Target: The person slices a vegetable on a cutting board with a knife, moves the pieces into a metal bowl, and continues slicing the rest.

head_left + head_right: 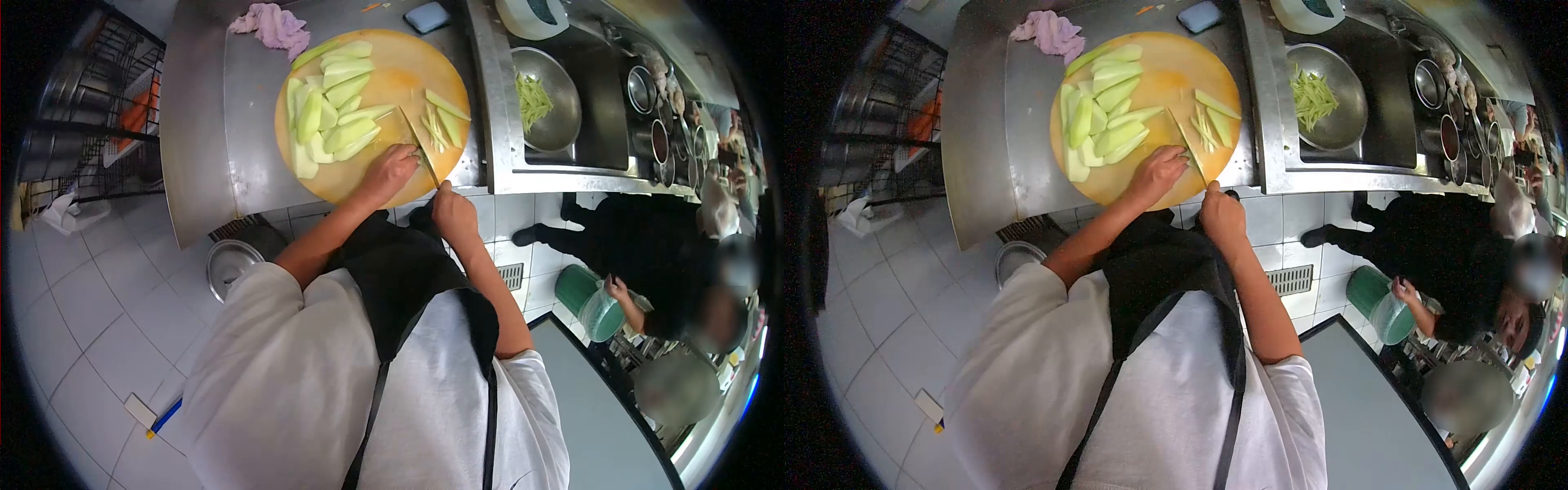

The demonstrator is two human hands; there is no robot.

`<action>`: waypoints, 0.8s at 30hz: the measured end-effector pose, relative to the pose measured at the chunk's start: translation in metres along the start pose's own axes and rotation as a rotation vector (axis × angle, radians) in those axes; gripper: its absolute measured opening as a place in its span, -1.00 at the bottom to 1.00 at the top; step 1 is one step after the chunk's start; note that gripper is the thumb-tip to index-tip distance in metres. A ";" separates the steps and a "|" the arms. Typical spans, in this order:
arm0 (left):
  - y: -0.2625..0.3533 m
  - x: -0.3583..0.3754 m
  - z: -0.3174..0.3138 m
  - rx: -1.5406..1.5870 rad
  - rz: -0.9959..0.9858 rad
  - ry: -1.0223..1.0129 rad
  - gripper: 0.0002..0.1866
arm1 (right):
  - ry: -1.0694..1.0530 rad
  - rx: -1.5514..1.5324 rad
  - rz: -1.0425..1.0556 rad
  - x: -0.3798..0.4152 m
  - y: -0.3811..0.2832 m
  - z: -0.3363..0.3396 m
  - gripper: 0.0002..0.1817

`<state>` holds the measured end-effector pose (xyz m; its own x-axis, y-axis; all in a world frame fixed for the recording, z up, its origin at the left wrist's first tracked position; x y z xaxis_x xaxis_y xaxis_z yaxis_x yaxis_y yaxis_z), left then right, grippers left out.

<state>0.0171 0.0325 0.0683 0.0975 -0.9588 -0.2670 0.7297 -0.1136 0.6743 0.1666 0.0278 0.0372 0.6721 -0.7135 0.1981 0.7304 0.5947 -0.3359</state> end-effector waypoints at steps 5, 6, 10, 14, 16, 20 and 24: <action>-0.001 0.000 -0.002 -0.009 -0.022 -0.015 -0.89 | 0.090 0.002 0.080 -0.027 -0.005 0.004 -0.86; -0.003 0.001 -0.003 -0.018 -0.018 -0.024 -0.89 | 0.071 0.004 0.061 -0.035 -0.004 0.003 -0.86; -0.004 0.002 0.001 -0.013 -0.018 -0.013 -0.87 | 0.071 -0.024 -0.010 -0.045 -0.005 0.010 -0.87; -0.001 0.000 0.006 -0.010 0.009 -0.015 -0.86 | 0.066 -0.081 -0.064 -0.020 -0.007 0.019 -0.88; -0.005 0.001 0.004 -0.032 -0.001 0.018 -0.90 | 0.053 -0.075 -0.042 -0.014 -0.012 0.018 -0.89; -0.009 0.003 0.001 -0.024 0.001 0.035 -0.88 | 0.010 -0.003 -0.017 -0.010 -0.010 0.004 -0.90; -0.007 0.002 0.003 0.015 0.027 0.021 -0.88 | 0.012 -0.002 -0.012 -0.017 -0.005 -0.006 -0.90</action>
Point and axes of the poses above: each hand's wrist, its own x-axis away from the middle knuckle, its own z-axis out of the back of the hand, y = z × x, the point moved 10 cm from there along -x, towards the middle knuckle, and after that the axes turned 13 degrees about z, right-handed, at the moved point
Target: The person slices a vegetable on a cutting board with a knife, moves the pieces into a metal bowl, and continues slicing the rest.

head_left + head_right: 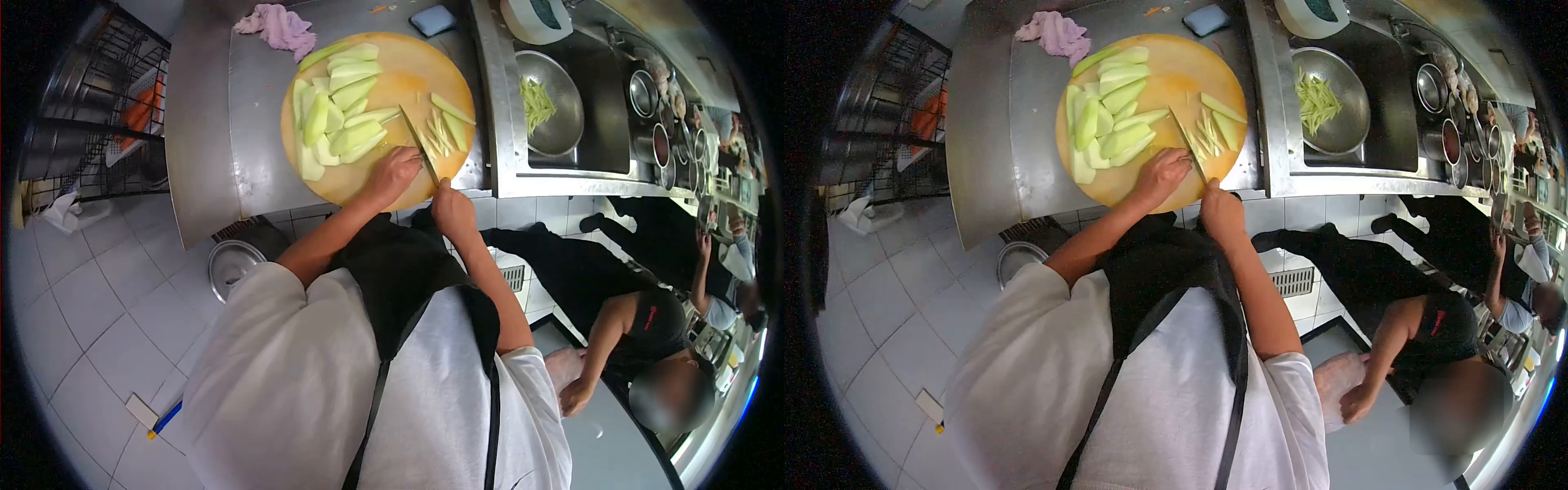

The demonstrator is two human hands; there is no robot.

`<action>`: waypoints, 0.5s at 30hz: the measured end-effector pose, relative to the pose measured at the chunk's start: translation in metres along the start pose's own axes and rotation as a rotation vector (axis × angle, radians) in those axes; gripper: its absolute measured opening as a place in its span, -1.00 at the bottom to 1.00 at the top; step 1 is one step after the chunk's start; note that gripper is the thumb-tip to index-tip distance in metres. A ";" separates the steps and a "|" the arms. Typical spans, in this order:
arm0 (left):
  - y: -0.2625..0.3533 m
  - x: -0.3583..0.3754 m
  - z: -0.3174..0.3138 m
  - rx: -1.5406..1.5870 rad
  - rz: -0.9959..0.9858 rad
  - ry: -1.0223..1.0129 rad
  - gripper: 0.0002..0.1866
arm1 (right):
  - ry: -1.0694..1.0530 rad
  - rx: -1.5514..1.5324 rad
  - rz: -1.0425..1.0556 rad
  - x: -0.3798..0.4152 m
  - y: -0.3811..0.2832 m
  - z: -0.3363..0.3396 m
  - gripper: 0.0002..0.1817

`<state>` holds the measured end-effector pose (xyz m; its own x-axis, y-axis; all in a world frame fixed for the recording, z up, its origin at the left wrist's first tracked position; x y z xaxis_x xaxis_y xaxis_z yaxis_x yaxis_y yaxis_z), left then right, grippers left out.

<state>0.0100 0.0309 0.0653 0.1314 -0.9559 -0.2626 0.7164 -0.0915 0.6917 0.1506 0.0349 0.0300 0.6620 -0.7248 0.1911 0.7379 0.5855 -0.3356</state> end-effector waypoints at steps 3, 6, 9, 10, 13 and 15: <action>0.000 -0.002 -0.002 0.027 0.034 -0.013 -0.84 | 0.032 0.004 0.063 -0.011 -0.003 0.005 -0.91; -0.005 -0.010 -0.005 0.017 0.072 -0.034 -0.82 | 0.010 0.084 0.032 -0.014 -0.007 0.011 -0.90; -0.010 -0.021 -0.007 -0.005 0.096 0.000 -0.84 | 0.096 -0.044 -0.059 -0.011 0.004 0.022 -0.84; -0.007 -0.027 -0.003 -0.005 0.090 0.042 -0.87 | 0.132 -0.076 -0.072 -0.009 0.005 0.030 -0.83; 0.008 -0.050 -0.001 0.004 -0.010 0.066 -0.83 | 0.246 -0.161 -0.122 -0.003 0.010 0.059 -0.78; 0.021 -0.067 -0.002 -0.030 -0.083 0.045 -0.77 | 0.311 -0.221 -0.172 0.001 0.013 0.071 -0.75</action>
Point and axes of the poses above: each hand's wrist, its own x-axis away from the middle knuckle, its own z-axis out of the back of the hand, y = z × x, the point moved 10 cm from there along -x, towards the middle knuckle, and after that the axes turned 13 degrees about z, right-handed, at the moved point
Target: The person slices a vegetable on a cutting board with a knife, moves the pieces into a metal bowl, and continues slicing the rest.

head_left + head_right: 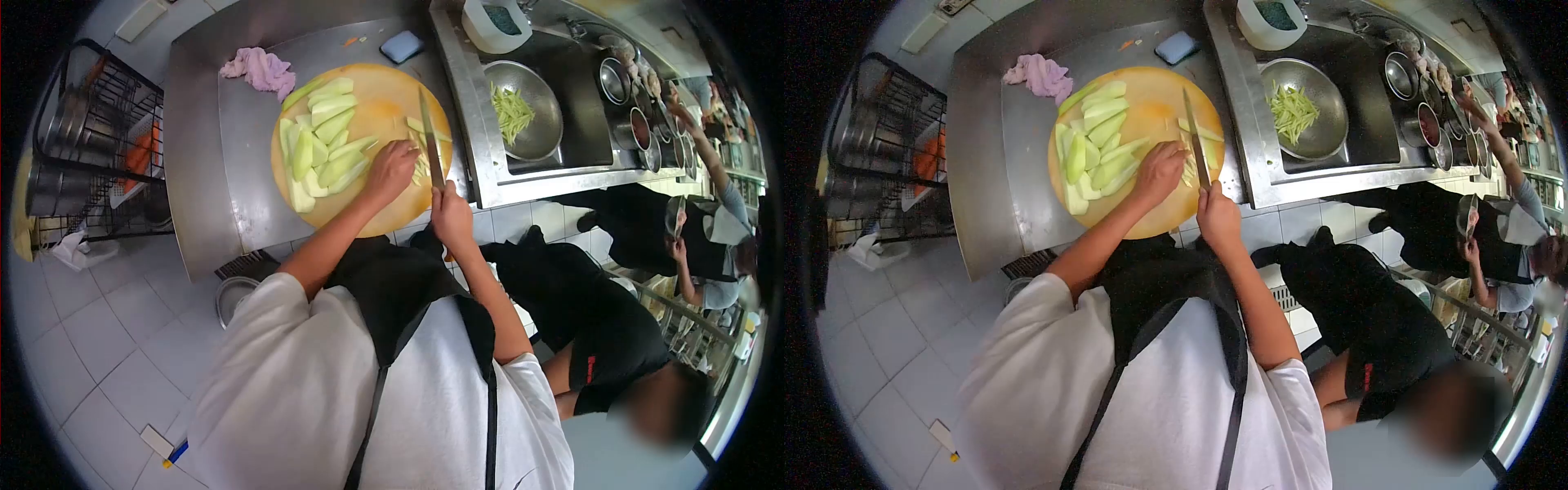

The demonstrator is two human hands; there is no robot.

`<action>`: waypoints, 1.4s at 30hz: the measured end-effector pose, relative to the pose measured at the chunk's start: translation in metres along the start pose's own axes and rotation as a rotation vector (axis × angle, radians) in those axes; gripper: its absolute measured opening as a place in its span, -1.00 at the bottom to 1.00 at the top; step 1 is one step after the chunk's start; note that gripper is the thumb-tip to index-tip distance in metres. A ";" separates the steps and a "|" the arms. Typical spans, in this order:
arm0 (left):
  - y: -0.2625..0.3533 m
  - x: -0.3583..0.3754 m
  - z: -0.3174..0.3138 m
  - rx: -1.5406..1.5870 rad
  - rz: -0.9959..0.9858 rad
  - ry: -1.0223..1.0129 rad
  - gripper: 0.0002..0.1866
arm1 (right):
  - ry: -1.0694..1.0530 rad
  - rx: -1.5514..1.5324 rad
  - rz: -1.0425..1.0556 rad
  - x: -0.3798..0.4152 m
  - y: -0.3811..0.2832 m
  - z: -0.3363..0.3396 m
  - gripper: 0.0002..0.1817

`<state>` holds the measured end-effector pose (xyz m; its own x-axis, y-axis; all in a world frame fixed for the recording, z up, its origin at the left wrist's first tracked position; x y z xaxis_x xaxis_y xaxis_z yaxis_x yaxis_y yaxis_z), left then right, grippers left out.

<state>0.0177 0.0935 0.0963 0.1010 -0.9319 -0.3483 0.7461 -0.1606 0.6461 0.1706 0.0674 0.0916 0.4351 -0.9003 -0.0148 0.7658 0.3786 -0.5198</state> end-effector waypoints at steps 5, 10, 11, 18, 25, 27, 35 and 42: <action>-0.002 -0.061 -0.062 -0.212 -0.047 -0.236 -0.61 | 0.155 -0.182 -0.082 0.004 0.003 0.034 -0.74; -0.018 -0.075 -0.093 -0.338 -0.130 -0.531 -0.48 | 0.155 -0.195 -0.117 0.012 0.014 0.040 -0.74; -0.016 -0.073 -0.092 -0.325 -0.156 -0.546 -0.49 | 0.157 -0.208 -0.132 0.015 0.016 0.039 -0.74; 0.013 -0.051 -0.095 -0.252 -0.359 -0.564 -0.61 | 0.138 -0.171 -0.156 0.021 0.018 0.033 -0.74; 0.014 -0.047 -0.119 -0.427 -0.454 -0.459 -0.75 | 0.141 -0.272 -0.155 0.021 0.017 0.019 -0.72; 0.011 -0.050 -0.120 -0.509 -0.426 -0.476 -0.76 | 0.129 -0.281 -0.172 0.022 0.017 0.017 -0.72; -0.149 -0.113 -0.039 0.199 0.699 -0.177 -0.67 | -0.056 -0.108 -0.075 0.045 0.013 0.018 -0.72; -0.161 -0.038 0.038 0.819 1.025 -0.217 -0.62 | -0.285 0.036 0.148 0.064 0.039 -0.020 -0.74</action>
Point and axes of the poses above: each hand's wrist, its own x-axis away from the middle knuckle, its own z-axis out of the back of the hand, y = z × x, the point moved 10 cm from there along -x, towards the middle knuckle, and after that the axes turned 13 degrees about z, right-handed, at the moved point
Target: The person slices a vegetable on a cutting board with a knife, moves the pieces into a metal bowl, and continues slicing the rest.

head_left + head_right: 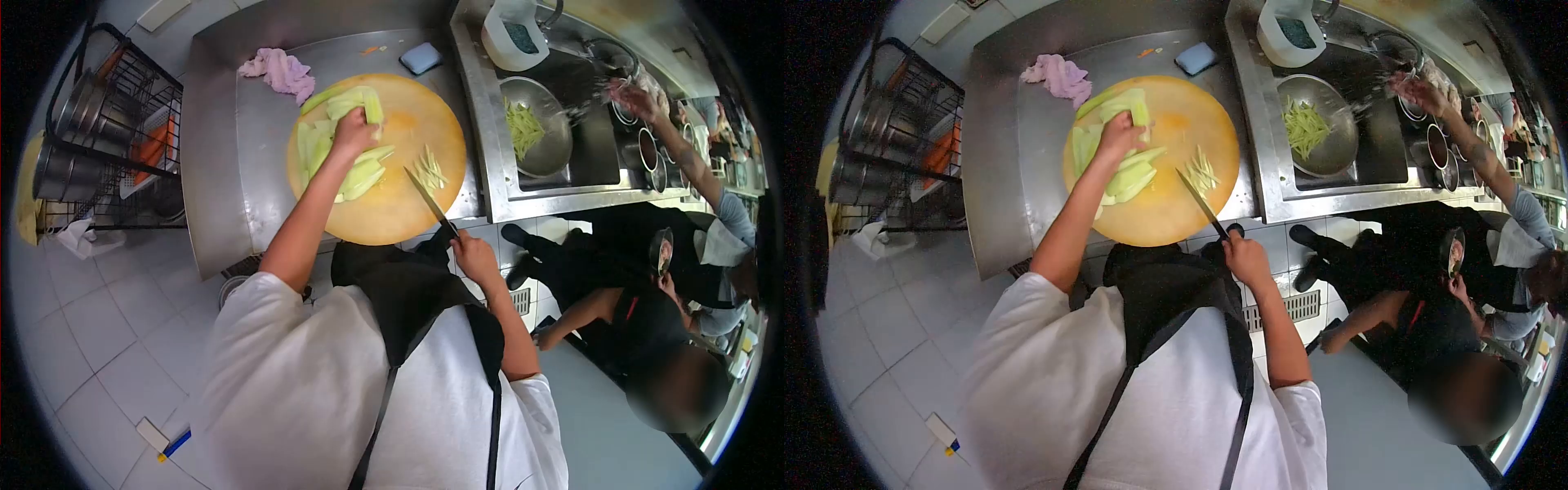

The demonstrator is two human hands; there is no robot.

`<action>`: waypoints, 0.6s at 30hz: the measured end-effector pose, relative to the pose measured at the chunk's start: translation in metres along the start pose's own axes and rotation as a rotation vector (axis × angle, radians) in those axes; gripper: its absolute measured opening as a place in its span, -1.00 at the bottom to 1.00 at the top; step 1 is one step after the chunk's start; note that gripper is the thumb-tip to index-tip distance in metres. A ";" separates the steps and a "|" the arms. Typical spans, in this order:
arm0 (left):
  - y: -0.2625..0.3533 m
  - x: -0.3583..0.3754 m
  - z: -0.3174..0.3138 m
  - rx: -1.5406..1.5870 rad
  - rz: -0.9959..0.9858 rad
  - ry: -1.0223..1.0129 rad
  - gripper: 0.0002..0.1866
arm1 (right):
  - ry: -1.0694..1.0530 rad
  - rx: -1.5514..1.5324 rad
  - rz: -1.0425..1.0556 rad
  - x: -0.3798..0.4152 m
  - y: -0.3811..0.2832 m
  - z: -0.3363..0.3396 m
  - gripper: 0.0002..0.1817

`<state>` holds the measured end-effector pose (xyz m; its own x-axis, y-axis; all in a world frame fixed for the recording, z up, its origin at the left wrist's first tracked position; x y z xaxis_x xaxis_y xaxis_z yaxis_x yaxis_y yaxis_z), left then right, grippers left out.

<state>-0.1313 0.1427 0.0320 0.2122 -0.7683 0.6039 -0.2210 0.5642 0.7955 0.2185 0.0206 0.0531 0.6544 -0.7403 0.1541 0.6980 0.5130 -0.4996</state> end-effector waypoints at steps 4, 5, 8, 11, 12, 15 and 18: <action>-0.070 0.024 -0.024 -0.033 0.064 -0.047 -0.68 | -0.010 0.076 0.033 -0.030 0.007 0.014 -0.76; -0.084 0.030 -0.036 -0.109 0.084 -0.025 -0.72 | -0.019 0.100 0.032 -0.038 0.006 0.017 -0.76; -0.129 0.026 -0.071 -0.116 0.165 -0.102 -0.75 | 0.090 0.091 0.069 -0.057 0.002 0.024 -0.77; -0.123 0.031 -0.085 -0.342 0.024 0.040 -0.70 | 0.183 0.083 0.043 -0.063 0.000 0.019 -0.80; -0.108 0.044 -0.086 -0.488 -0.034 0.143 -0.63 | 0.201 0.060 0.019 -0.063 -0.005 0.019 -0.81; -0.080 0.065 -0.091 -0.675 -0.222 0.269 -0.62 | 0.203 0.060 -0.063 -0.062 -0.021 0.013 -0.82; -0.060 0.088 -0.092 -0.793 -0.490 0.412 -0.61 | 0.201 0.072 -0.113 -0.056 -0.028 0.006 -0.83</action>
<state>-0.0118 0.0691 0.0423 0.4541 -0.8893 0.0536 0.6410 0.3679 0.6737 0.1639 0.0507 0.0635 0.5047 -0.8628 0.0299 0.7874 0.4459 -0.4256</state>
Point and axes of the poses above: each hand's wrist, its own x-axis away from the middle knuckle, its own z-axis out of the back of the hand, y = z × x, the point moved 10 cm from there along -x, towards the middle knuckle, and after that the axes turned 13 degrees about z, right-handed, at the moved point
